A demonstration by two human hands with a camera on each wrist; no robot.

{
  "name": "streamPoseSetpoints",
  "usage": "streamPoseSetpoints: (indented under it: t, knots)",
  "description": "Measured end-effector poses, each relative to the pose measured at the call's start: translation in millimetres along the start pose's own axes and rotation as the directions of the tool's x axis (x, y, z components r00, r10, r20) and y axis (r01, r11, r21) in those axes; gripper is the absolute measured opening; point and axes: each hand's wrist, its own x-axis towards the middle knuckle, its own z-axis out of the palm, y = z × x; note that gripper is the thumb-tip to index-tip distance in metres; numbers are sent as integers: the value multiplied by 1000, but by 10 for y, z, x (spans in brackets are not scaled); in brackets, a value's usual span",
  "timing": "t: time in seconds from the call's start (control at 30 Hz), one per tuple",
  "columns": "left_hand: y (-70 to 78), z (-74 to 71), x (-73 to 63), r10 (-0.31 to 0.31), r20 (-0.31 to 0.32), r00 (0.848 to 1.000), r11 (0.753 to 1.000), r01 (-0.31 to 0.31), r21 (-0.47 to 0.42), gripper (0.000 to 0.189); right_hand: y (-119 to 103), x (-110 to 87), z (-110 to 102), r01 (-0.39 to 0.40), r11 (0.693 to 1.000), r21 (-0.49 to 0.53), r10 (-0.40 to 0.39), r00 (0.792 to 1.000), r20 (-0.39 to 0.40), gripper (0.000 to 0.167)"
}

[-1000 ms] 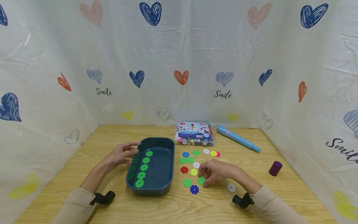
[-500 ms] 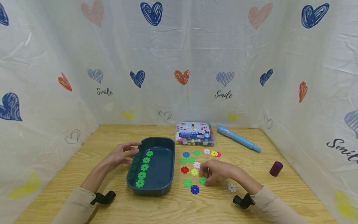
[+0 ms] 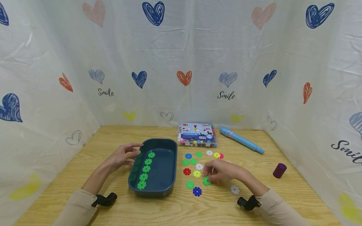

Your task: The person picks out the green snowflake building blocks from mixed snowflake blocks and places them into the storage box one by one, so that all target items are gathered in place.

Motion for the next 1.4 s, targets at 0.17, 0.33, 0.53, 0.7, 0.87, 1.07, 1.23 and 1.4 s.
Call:
streamPoseSetpoints:
  t: [0.17,0.33,0.53,0.7,0.87,1.07,1.23,1.4]
  knots:
    - [1,5,1,-5,-4,1000,1000,5,2,59,20,-35,-61,29,999,39,-29,1000,0,8]
    - [-2,5,4,-4,-6,1000,1000,4,1,58,-4,-27,-150,51,998,45,-49,998,-33,12]
    - [-4,-3,4,6,0,1000,1000,-6,-1,58,-35,61,-265,56,997,56,-52,996,-77,13]
    - [-5,-9,1,10,13,1000,1000,-10,-13,59,-122,173,-367,50,994,92,-39,992,-119,15]
    - [3,-1,-10,8,12,1000,1000,-8,-13,60,-213,306,-453,58,994,93,-44,988,-145,17]
    - [-2,0,-12,13,13,1000,1000,-12,-13,60,-289,478,-502,52,996,67,-39,984,-176,17]
    - [2,-2,-13,16,14,1000,1000,-16,-15,60,-334,631,-525,29,998,62,-16,980,-196,16]
    - [4,-6,-14,16,14,1000,1000,-15,-9,59,-389,784,-545,30,998,55,-18,978,-209,17]
